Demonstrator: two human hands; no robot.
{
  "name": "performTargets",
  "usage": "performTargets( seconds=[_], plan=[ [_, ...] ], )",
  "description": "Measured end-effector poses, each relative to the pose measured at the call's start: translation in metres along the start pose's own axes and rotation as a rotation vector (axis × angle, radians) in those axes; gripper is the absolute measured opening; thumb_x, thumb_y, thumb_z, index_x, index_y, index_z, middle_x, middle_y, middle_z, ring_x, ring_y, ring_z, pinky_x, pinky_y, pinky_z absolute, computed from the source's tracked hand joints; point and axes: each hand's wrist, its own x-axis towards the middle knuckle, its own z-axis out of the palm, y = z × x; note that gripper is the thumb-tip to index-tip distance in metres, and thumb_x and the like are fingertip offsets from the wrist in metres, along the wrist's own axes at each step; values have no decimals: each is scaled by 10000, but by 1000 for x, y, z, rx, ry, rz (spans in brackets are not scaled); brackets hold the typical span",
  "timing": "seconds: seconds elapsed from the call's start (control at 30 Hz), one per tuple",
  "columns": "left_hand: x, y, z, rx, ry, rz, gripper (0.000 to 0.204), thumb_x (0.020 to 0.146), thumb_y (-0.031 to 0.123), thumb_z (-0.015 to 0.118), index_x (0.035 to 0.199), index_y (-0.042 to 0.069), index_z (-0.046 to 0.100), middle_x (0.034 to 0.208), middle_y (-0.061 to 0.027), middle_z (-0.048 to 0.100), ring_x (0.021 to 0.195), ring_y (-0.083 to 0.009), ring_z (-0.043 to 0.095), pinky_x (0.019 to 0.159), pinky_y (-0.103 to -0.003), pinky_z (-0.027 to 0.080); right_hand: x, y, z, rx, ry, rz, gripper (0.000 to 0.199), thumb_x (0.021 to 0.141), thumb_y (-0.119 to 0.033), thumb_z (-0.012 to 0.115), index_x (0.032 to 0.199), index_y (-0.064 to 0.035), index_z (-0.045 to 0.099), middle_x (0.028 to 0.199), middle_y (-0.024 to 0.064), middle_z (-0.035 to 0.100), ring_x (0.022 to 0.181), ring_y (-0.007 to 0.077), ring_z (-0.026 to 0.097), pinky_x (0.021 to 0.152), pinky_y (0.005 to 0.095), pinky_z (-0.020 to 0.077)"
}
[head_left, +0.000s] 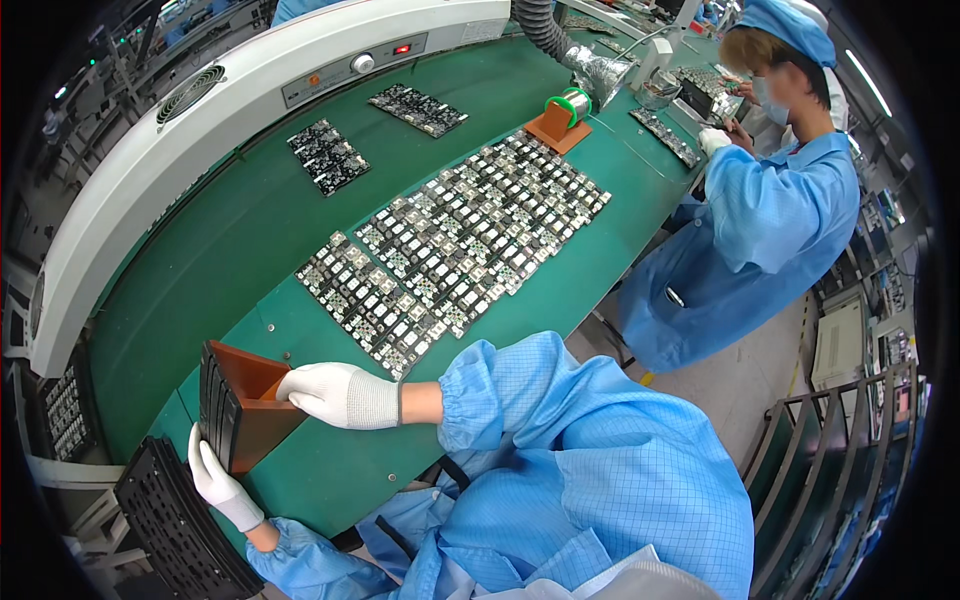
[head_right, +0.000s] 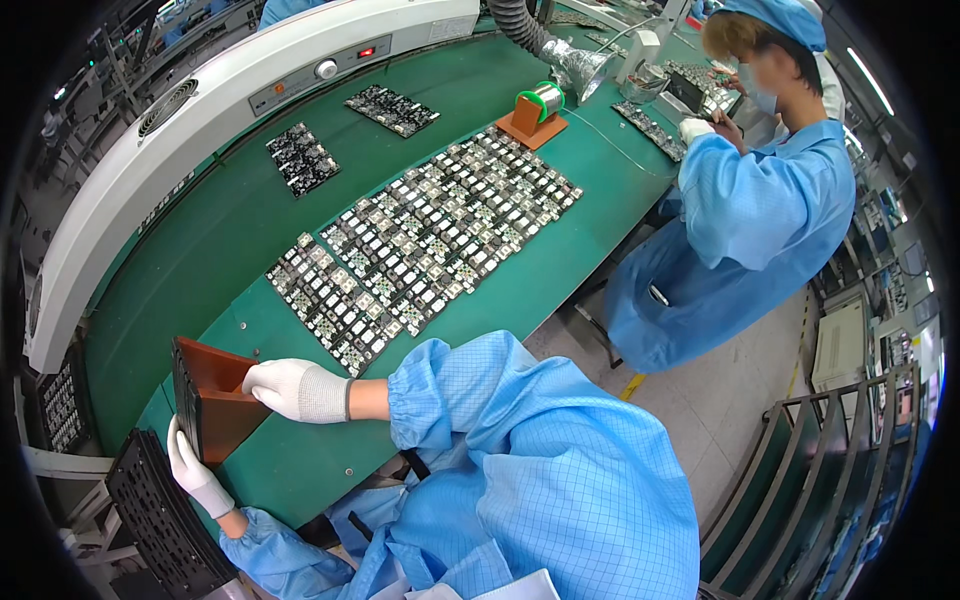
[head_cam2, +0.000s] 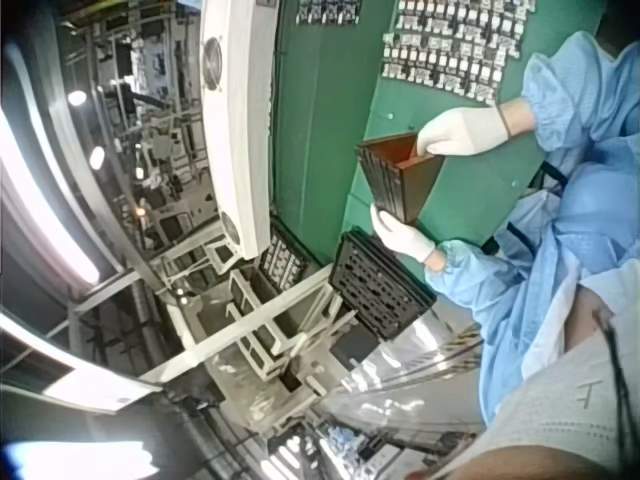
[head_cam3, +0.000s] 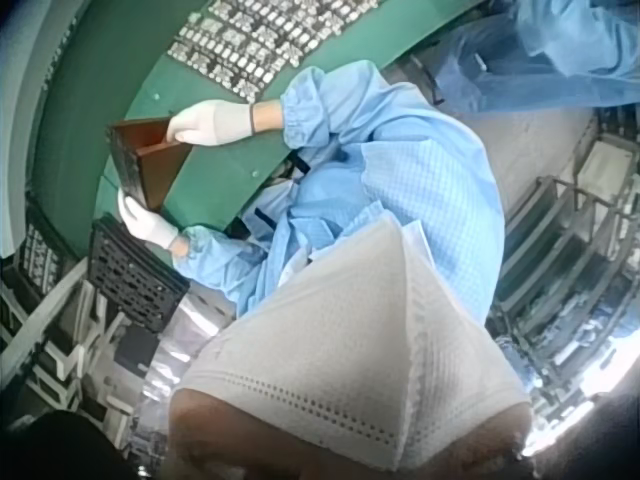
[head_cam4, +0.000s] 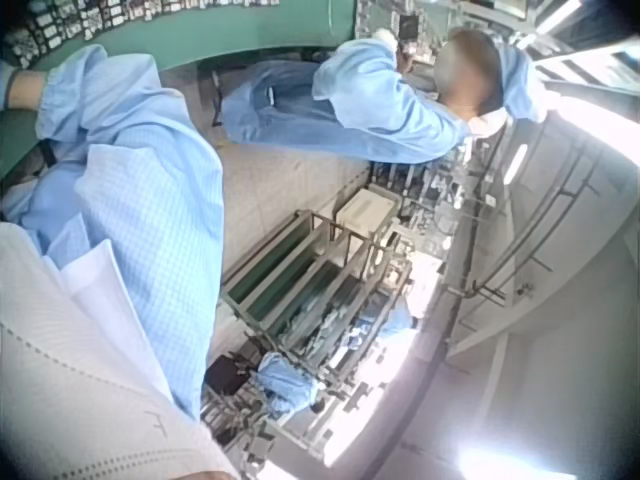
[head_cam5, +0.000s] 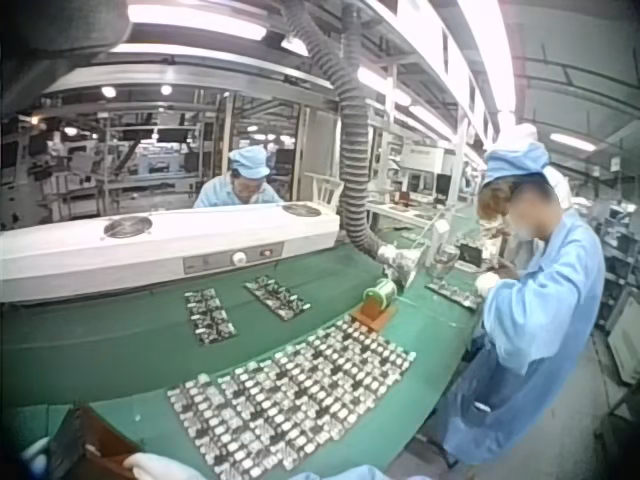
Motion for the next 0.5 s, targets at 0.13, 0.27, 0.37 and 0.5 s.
performTargets(
  seconds=[0.13, 0.27, 0.37, 0.5],
  plan=[
    [0, 2, 0, 31, -2, 16, 380, 1067, 184, 479, 1344, -53, 585, 1286, -159, 654, 1142, -215, 625, 1016, -327, 476, 0, 0, 0, 3, -4, 7, 210, 968, -147, 510, 1058, -22, 653, 1006, 176, 684, 964, 351, 661, 880, 429, 523],
    [0, 4, 2, 34, 2, 13, 381, 1068, 189, 478, 1344, -52, 586, 1280, -156, 656, 1135, -216, 628, 1011, -326, 479, 0, 0, -1, 4, -5, 6, 212, 969, -144, 505, 1058, -22, 654, 1011, 178, 685, 967, 353, 662, 881, 430, 523],
    [-2, 10, -1, 27, 28, -28, 381, 1069, 190, 478, 1343, -50, 588, 1278, -155, 657, 1132, -214, 630, 1009, -324, 480, -1, -2, -2, 15, -6, 8, 216, 968, -142, 502, 1063, -22, 655, 1020, 181, 686, 973, 355, 662, 884, 429, 523],
    [-2, 11, -1, 45, 10, 1, 381, 1070, 192, 476, 1341, -50, 589, 1274, -154, 659, 1127, -209, 631, 1004, -322, 483, -1, -3, -3, 8, -15, 9, 230, 970, -146, 494, 1072, -17, 655, 1025, 187, 684, 982, 361, 659, 896, 430, 521]
  ],
)
